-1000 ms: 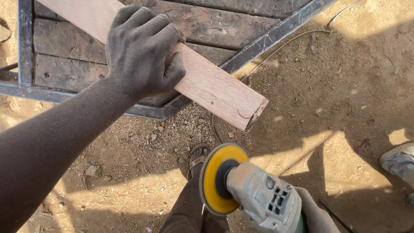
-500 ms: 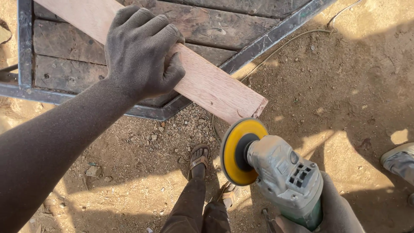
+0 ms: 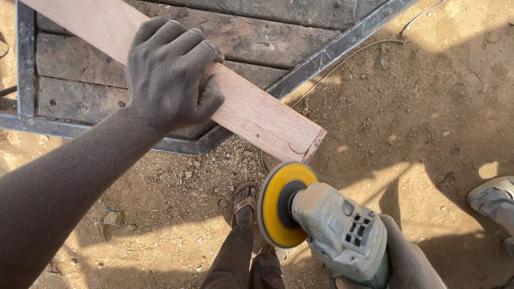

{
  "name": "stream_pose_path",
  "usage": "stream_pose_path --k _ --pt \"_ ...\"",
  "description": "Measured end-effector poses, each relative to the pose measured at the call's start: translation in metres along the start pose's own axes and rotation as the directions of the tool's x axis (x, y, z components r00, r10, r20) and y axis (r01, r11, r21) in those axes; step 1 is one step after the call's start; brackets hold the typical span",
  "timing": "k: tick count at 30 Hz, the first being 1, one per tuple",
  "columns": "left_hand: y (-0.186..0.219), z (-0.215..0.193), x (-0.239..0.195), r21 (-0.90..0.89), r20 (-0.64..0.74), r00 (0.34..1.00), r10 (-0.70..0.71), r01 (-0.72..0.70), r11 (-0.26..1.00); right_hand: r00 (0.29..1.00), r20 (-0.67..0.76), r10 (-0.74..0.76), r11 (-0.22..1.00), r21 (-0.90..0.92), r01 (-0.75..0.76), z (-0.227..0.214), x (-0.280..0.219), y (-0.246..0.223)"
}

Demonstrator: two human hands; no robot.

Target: Sanding the edges and surface of a wooden plank using an angle grinder with a sanding disc.

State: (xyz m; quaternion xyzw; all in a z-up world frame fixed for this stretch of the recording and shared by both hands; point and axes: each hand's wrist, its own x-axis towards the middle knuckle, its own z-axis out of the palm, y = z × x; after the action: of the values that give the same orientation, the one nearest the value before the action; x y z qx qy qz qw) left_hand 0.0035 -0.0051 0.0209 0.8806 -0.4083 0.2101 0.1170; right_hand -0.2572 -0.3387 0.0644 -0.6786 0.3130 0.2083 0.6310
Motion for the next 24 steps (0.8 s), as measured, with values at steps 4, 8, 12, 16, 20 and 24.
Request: stream_pose_path --k 4,8,12,16,20,24 --pt "0.002 -0.001 0.000 -0.001 0.003 1.000 -0.005 0.005 1.000 0.999 0.025 -0.046 0.990 0.136 0.042 0.005 0.004 -0.003" --pt "0.000 0.000 0.006 0.063 0.060 0.998 -0.015 0.011 0.998 0.969 -0.200 0.143 0.987 0.102 -0.124 0.000 0.011 -0.013" --pt "-0.007 0.006 0.039 0.100 0.315 0.945 -0.084 0.055 0.993 0.884 -0.336 0.324 0.901 0.395 -0.180 0.012 -0.007 0.007" --pt "-0.010 0.000 0.094 0.110 0.728 0.646 -0.227 0.218 0.970 0.898 -0.294 0.327 0.903 0.378 -0.205 0.006 -0.015 0.064" --pt "-0.020 0.018 0.098 0.018 0.681 0.713 -0.165 0.209 0.978 0.951 -0.238 0.199 0.878 0.473 -0.065 0.021 -0.025 0.102" --pt "-0.026 0.039 0.099 0.069 0.594 0.776 -0.212 0.213 0.975 0.941 -0.161 0.297 0.770 0.624 -0.136 0.036 -0.032 0.108"
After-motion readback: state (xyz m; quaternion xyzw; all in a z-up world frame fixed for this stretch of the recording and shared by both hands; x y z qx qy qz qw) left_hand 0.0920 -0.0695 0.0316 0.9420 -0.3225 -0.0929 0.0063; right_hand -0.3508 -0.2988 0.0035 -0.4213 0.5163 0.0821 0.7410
